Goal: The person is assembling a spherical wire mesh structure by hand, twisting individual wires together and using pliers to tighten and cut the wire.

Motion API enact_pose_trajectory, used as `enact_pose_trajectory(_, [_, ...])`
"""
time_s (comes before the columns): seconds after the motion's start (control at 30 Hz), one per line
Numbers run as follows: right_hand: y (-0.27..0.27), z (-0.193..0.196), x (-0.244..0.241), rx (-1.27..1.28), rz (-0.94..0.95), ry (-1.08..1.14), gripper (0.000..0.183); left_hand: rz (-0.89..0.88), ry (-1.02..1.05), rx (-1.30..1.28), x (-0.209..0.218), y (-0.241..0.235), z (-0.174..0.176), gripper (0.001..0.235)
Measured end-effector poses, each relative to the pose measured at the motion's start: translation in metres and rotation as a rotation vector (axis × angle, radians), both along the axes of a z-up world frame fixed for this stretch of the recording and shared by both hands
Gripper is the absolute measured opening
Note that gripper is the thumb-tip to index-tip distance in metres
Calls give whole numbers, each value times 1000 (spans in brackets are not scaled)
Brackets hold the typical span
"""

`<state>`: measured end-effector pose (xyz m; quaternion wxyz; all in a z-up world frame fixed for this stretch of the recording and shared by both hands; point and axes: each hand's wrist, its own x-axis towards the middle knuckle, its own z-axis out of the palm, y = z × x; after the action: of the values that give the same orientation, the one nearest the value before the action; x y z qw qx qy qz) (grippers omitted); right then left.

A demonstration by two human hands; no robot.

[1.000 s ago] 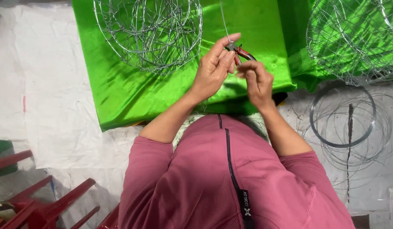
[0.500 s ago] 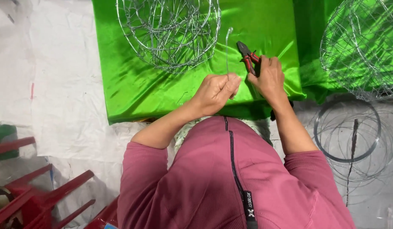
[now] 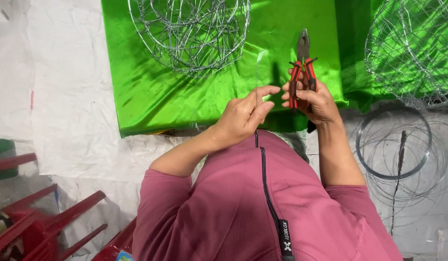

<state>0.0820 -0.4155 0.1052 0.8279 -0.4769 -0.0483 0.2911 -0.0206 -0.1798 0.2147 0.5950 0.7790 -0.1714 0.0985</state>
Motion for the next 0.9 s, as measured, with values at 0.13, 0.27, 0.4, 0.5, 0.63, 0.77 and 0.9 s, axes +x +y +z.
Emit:
enact_pose_trajectory(0.13, [4,6,-7,100,121,5,78,-65,0,-525,-16,4,27,29])
enact_pose_trajectory(0.27, [11,37,-17,112,154,-37,78,-120,13,-578,-25,31,74,30])
enact_pose_trajectory(0.4, [14,55,-27,78,171,-78,74,-70,35,24,-36,39,83,30])
enact_pose_trajectory(0.5, [24,69,-38,135,274,-88,72,151,74,366,-47,54,62,31])
enact_pose_trajectory(0.63, [40,77,-49,207,439,-111,71,279,151,665,-62,70,58,37])
enact_pose_trajectory(0.77, [53,81,-53,230,514,-138,70,355,107,896,-67,81,35,35])
enact_pose_trajectory(0.9, [61,86,-53,192,542,-140,75,345,131,932,-68,87,35,34])
